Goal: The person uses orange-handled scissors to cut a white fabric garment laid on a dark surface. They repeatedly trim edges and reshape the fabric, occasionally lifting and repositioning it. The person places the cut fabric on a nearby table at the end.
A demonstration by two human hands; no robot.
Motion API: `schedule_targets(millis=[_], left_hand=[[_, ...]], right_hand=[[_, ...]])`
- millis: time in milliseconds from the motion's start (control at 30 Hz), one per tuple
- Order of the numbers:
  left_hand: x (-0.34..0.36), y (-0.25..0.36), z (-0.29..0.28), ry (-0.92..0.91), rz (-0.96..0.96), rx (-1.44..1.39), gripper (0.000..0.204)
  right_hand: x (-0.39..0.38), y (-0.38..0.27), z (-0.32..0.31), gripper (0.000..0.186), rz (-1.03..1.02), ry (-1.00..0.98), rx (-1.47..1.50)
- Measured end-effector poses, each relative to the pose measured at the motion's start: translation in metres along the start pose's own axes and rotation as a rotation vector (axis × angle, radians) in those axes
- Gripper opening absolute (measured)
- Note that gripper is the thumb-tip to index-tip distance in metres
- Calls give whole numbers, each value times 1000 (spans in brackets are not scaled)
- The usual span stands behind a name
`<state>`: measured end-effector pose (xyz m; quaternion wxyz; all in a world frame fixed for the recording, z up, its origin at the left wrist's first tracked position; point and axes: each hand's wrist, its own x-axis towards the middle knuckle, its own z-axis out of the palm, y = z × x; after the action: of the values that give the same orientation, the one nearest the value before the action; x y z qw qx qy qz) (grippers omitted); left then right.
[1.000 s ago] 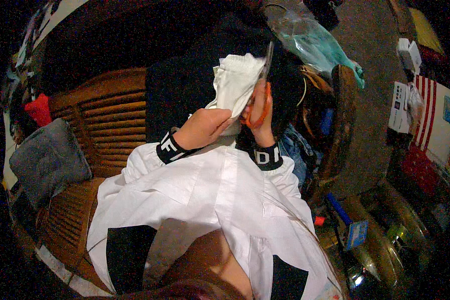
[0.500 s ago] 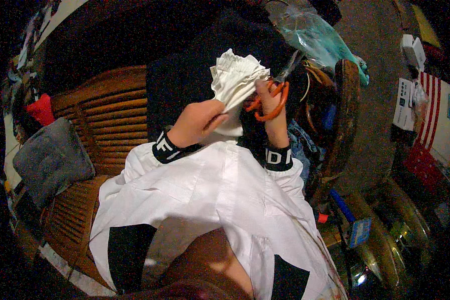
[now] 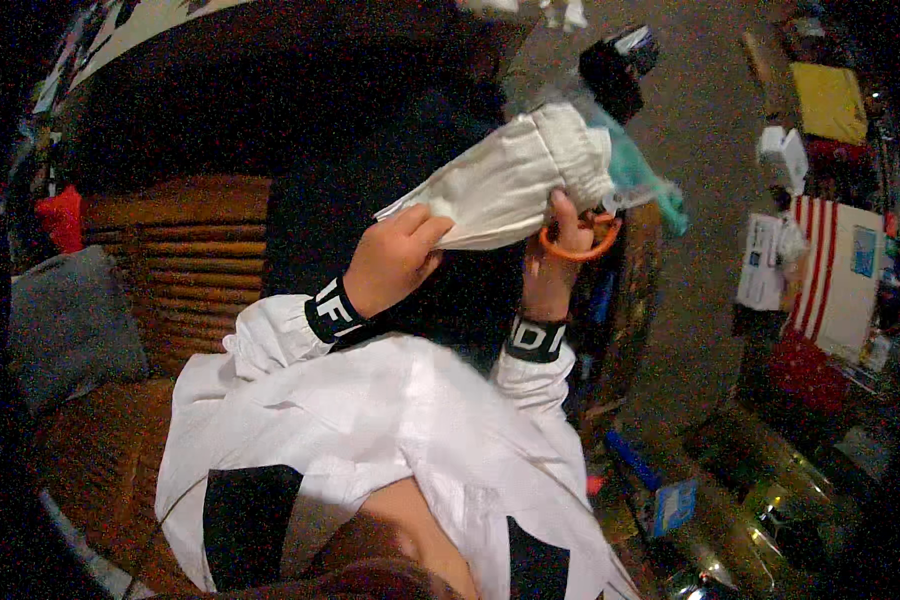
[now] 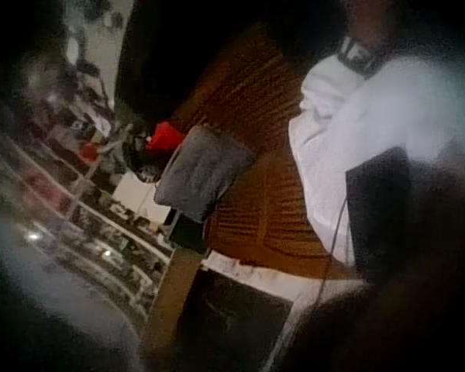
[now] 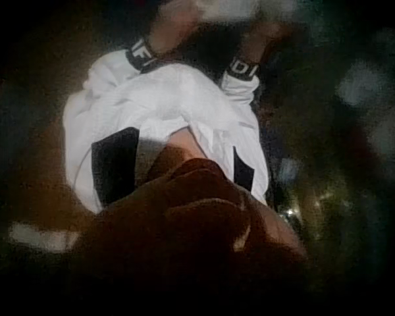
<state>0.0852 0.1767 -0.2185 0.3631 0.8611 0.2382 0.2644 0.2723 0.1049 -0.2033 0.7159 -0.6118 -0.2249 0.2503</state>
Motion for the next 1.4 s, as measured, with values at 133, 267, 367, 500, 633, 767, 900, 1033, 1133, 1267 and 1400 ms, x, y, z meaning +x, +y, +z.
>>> schedule_targets(millis=[133, 267, 367, 500, 633, 767, 900, 1033, 1133, 1267, 1400], left_hand=[[-9, -11, 1, 184, 65, -105, 31], [-21, -24, 10, 242, 61, -265, 27], [-7, -28, 22, 201, 50, -415, 23], [41, -40, 12, 344, -9, -537, 17], [133, -83, -6, 378, -258, -743, 20], [203, -150, 9, 530, -485, -700, 25], [210, -177, 20, 534, -522, -505, 31], [202, -200, 34, 556, -457, -458, 34], [196, -185, 31, 580, -412, -447, 32], [149, -169, 13, 685, -429, -710, 35], [92, -125, -58, 607, -360, -568, 33]], right_hand=[[-22, -1, 7, 35, -48, 104, 88], [-22, -1, 14, 35, -161, 156, 21], [-8, -15, 27, 30, -411, 290, -26], [44, -38, 74, 23, -398, 154, 0], [140, -42, 142, 28, -587, -69, -164], [238, 26, 173, 36, -272, -25, -80], [254, 119, 147, 20, -271, -38, -230], [233, 118, 150, 29, -136, -14, -306], [231, 116, 121, 30, -145, 47, -351], [134, 75, 85, 23, -204, -65, -538], [19, 63, 25, 23, -111, -268, -704]])
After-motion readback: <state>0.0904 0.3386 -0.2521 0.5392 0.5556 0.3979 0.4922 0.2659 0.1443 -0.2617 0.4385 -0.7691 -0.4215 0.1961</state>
